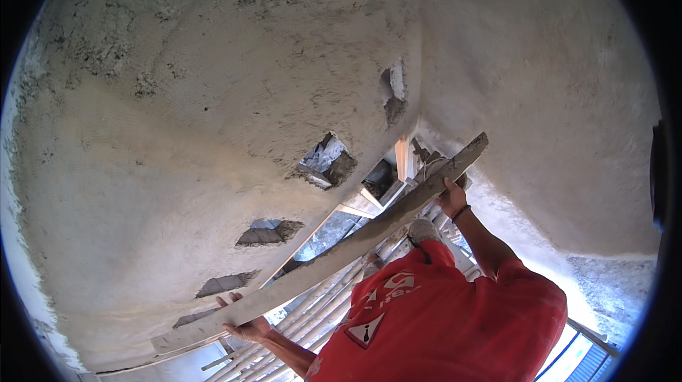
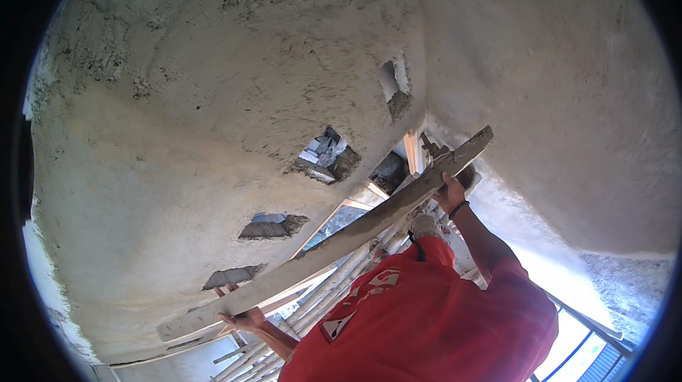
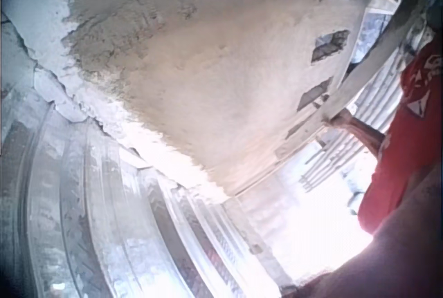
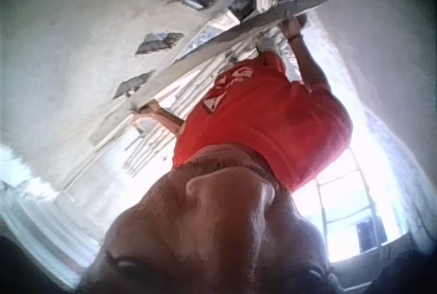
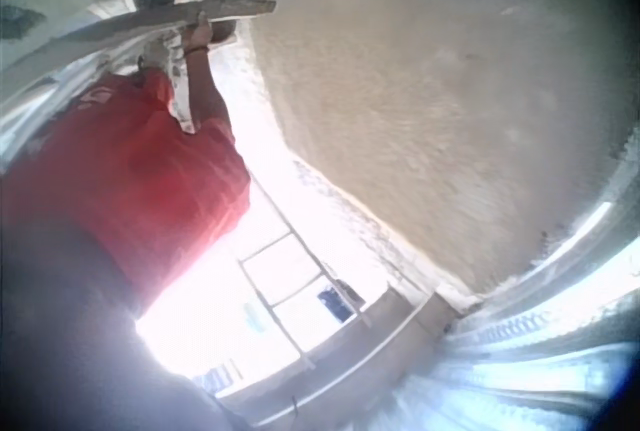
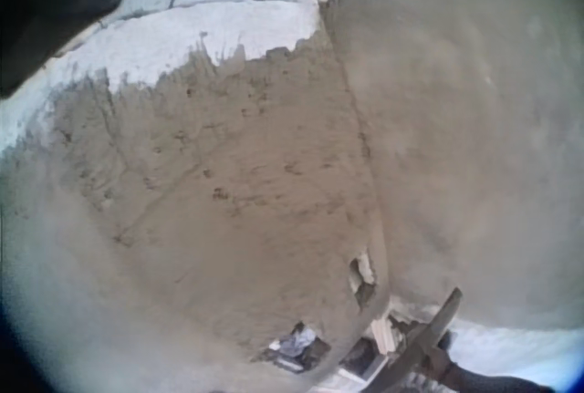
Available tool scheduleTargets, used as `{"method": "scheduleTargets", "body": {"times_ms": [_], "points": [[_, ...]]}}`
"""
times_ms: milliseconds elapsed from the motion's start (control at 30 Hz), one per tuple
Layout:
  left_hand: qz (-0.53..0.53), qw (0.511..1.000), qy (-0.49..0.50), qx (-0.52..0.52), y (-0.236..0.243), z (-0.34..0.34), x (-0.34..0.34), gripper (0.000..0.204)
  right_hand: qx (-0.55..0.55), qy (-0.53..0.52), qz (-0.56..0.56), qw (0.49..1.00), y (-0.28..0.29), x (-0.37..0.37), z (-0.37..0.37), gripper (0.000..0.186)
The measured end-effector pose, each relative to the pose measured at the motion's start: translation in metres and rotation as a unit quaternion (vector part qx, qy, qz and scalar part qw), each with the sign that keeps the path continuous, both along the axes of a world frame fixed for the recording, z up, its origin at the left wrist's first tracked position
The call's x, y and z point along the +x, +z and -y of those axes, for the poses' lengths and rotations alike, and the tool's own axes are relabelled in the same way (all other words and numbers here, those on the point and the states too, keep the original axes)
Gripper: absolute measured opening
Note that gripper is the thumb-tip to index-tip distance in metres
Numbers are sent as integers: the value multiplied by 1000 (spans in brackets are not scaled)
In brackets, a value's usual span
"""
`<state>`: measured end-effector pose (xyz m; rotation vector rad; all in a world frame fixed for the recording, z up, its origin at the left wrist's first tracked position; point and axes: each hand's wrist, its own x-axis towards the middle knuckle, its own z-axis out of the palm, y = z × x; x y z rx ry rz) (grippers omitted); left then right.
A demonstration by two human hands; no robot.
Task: The person levels wet plaster on a wall using a wooden straightedge and applies additional plaster from a bucket using a trowel.
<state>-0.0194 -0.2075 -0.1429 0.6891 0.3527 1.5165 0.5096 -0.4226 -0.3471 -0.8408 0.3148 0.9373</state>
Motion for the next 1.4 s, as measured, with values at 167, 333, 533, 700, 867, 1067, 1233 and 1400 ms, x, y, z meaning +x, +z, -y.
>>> {"method": "scheduleTargets", "body": {"times_ms": [167,333,533,700,867,1067,1233,1400], "points": [[4,999,41,-18,3,0,41,67,45,-2,-47,998,-41,22,12,34],[-19,999,27,34,28,18,85,59,27,-35,-77,996,-59,30,29,34],[30,998,-16,48,63,43,140,60,39,-31,-112,992,-82,47,41,35],[-1,997,5,78,75,46,165,68,67,-34,-143,987,-91,58,38,40],[-10,995,12,97,65,51,176,79,87,-30,-146,985,-102,64,31,43],[-87,980,-33,175,66,51,205,88,105,2,-171,980,-138,66,29,42],[-119,970,-23,209,62,38,225,87,79,-11,-178,981,-161,67,21,36],[-78,968,-81,225,66,36,243,83,95,-7,-154,984,-178,69,10,36]]}}
